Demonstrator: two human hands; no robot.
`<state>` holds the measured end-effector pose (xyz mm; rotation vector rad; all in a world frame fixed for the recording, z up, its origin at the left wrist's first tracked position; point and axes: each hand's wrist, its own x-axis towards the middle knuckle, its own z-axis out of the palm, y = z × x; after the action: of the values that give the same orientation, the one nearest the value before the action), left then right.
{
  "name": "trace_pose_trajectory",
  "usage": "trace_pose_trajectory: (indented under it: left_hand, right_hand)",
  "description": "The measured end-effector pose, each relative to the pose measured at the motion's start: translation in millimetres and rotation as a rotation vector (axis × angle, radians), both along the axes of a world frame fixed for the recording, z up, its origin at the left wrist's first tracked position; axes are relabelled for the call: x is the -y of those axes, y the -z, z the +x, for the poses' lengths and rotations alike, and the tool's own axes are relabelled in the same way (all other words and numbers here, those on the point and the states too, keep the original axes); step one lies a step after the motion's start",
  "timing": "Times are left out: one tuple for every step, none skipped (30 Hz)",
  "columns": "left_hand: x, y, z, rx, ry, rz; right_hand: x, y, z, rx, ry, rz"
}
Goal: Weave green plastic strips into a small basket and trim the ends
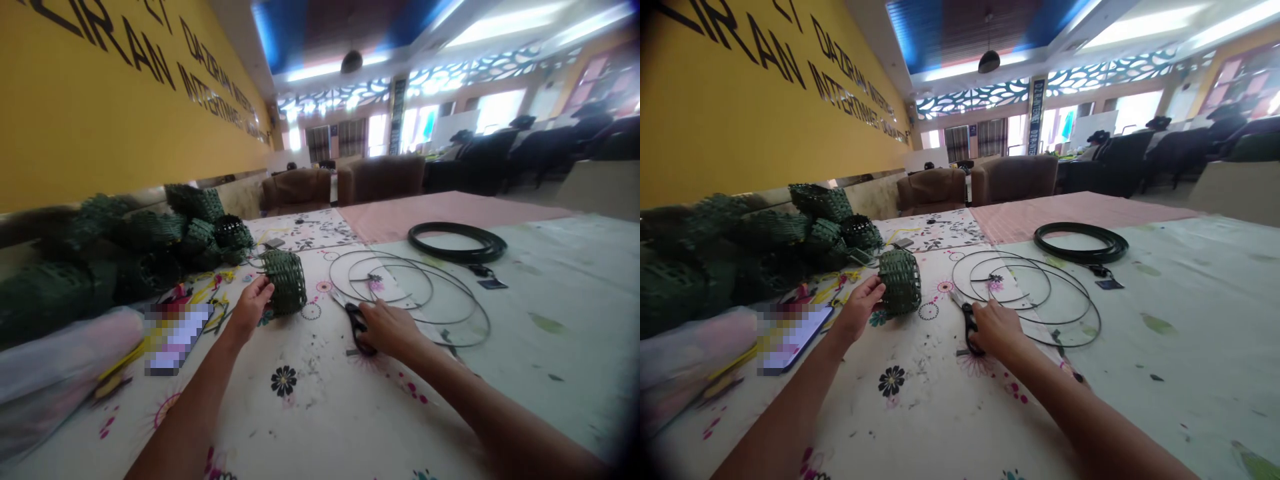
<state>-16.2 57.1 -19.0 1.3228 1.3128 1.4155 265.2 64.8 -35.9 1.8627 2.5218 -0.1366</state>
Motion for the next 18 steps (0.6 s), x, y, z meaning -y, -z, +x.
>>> trace_pose_trajectory:
  left_hand:
    - [0, 2.4, -3, 0.007, -0.005, 0.004]
    - [0, 5.2, -5, 0.021, -0.014, 0.008]
    - [0, 8.2, -7, 0.038, -0.022, 0.012]
    - [0, 10.9, -9, 0.053, -0.030, 0.017]
    - [0, 13.1, -10, 0.068, -0.035, 0.020]
    - [0, 14.7, -11, 0.081, -0.041, 0.021]
    - [0, 15.5, -11, 0.091, -0.049, 0.021]
    - [0, 15.5, -11, 0.102, -0.056, 0.019]
    - [1, 14.7, -11, 0.123, -0.059, 0.017]
    - [2, 13.2, -10, 0.149, -0.054, 0.015]
    - [4, 11.2, -9, 0.178, -0.039, 0.016]
    - [5, 8.9, -7, 0.209, -0.018, 0.019]
    - [7, 6.4, -6, 0.239, 0.006, 0.024]
    - [8, 3.9, -4, 0.265, 0.026, 0.032]
    - [10, 1.7, -3, 0.283, 0.039, 0.042]
    - [11, -0.1, -2, 0.294, 0.050, 0.049]
    - [12, -1.4, -1, 0.301, 0.058, 0.053]
    - [12, -2.1, -1, 0.303, 0.060, 0.054]
  right_hand:
    - [0, -0.2, 1, 0.004, -0.005, -0.016]
    - [0, -0.3, 1, 0.005, -0.014, -0.031]
    - [-1, -0.3, 1, 0.003, -0.023, -0.042]
    - [-1, -0.4, 0, -0.003, -0.030, -0.046]
    - [-1, -0.4, -1, -0.011, -0.033, -0.046]
    - [-2, -0.5, -2, -0.017, -0.031, -0.045]
    - [-2, -0.6, -3, -0.024, -0.027, -0.044]
    - [-3, -0.7, -4, -0.030, -0.022, -0.045]
    - [-4, -0.8, -4, -0.035, -0.021, -0.049]
    - [-4, -0.7, -4, -0.042, -0.022, -0.056]
    - [-5, -0.4, -4, -0.050, -0.024, -0.063]
    - [-6, 0.2, -2, -0.058, -0.025, -0.072]
    - [-7, 1.0, -1, -0.064, -0.023, -0.081]
    - [-8, 1.9, 1, -0.065, -0.022, -0.086]
    - [-8, 2.9, 2, -0.063, -0.020, -0.087]
    - [-9, 3.8, 4, -0.058, -0.019, -0.086]
    - [-9, 4.3, 5, -0.051, -0.020, -0.082]
    - [-9, 4.3, 5, -0.046, -0.021, -0.079]
